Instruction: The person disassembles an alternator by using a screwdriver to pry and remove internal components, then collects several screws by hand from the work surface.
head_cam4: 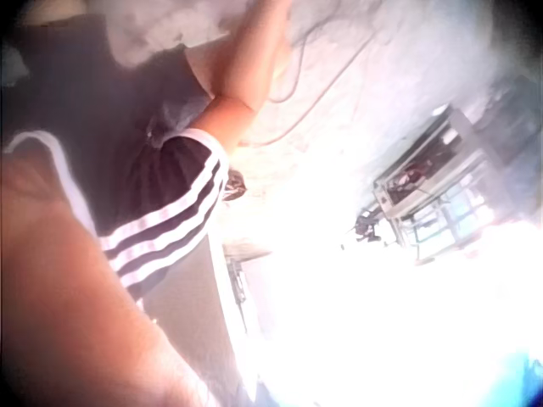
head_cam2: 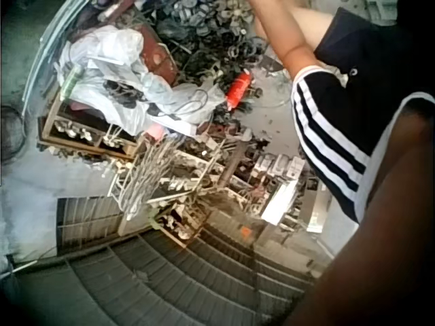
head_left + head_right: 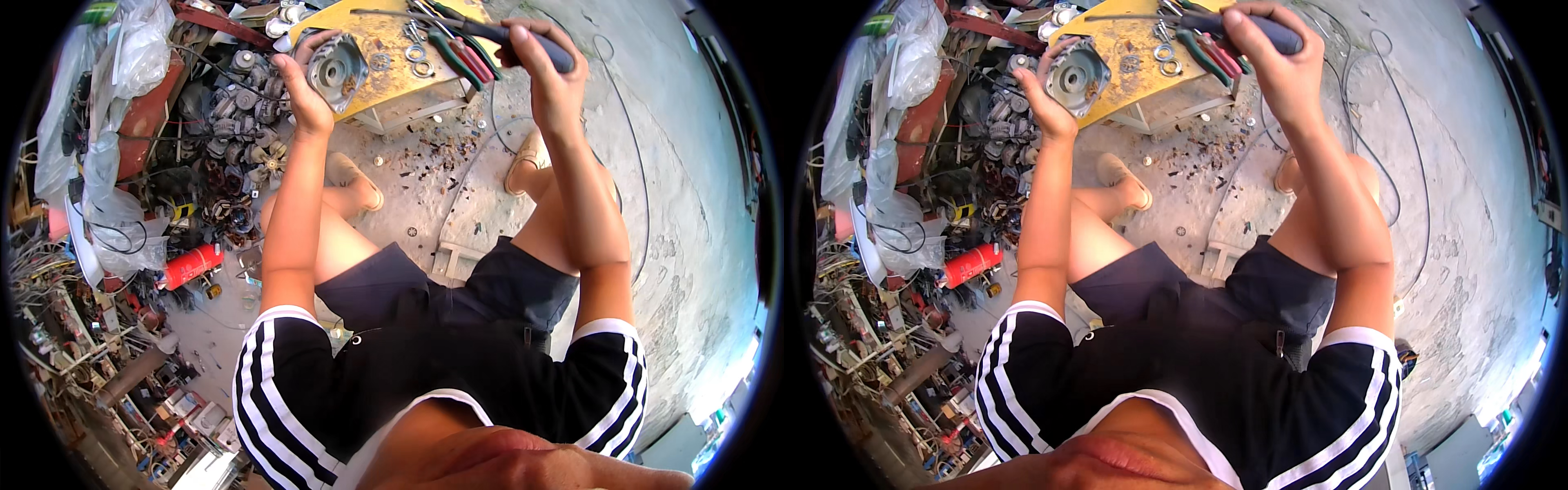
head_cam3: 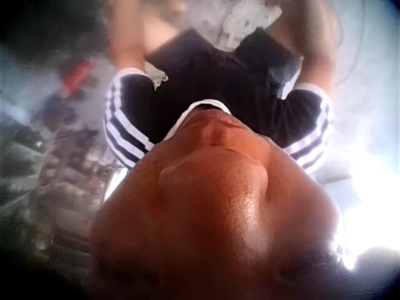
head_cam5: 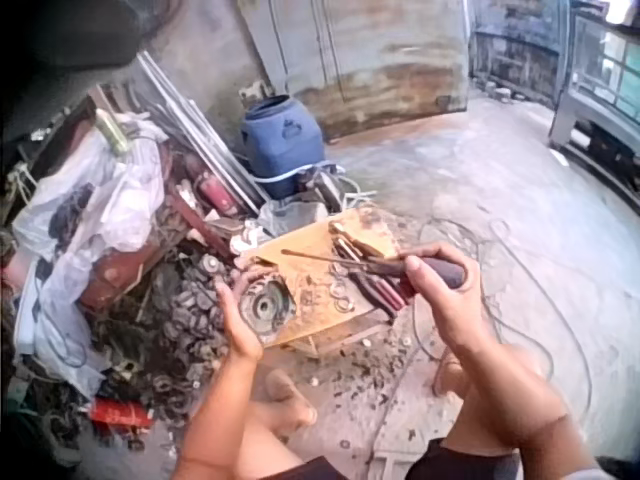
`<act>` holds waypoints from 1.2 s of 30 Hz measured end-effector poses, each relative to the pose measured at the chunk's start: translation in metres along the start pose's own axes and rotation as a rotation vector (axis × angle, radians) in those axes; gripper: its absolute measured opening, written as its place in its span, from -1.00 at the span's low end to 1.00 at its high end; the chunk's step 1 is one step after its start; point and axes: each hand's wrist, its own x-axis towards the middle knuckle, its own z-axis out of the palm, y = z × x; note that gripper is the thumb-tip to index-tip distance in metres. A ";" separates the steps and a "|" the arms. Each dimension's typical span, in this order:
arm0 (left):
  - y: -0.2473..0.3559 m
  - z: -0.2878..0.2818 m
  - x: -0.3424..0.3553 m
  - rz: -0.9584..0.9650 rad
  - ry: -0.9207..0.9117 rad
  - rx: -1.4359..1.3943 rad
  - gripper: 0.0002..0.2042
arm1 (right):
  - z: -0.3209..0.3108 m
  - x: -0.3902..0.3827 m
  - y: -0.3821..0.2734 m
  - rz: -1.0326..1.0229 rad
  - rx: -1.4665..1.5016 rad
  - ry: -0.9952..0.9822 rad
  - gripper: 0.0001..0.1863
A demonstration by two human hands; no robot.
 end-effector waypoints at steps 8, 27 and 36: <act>-0.027 0.065 -0.100 0.627 -0.545 1.159 -0.36 | -0.041 0.013 0.014 0.082 0.213 0.246 -0.73; 0.003 0.067 -0.074 -0.465 0.247 -0.372 -0.30 | -0.064 -0.004 0.001 0.107 0.150 -0.073 -0.77; 0.004 0.064 -0.068 -0.283 0.367 -0.594 -0.24 | -0.038 -0.023 -0.017 0.062 0.021 -0.284 -0.74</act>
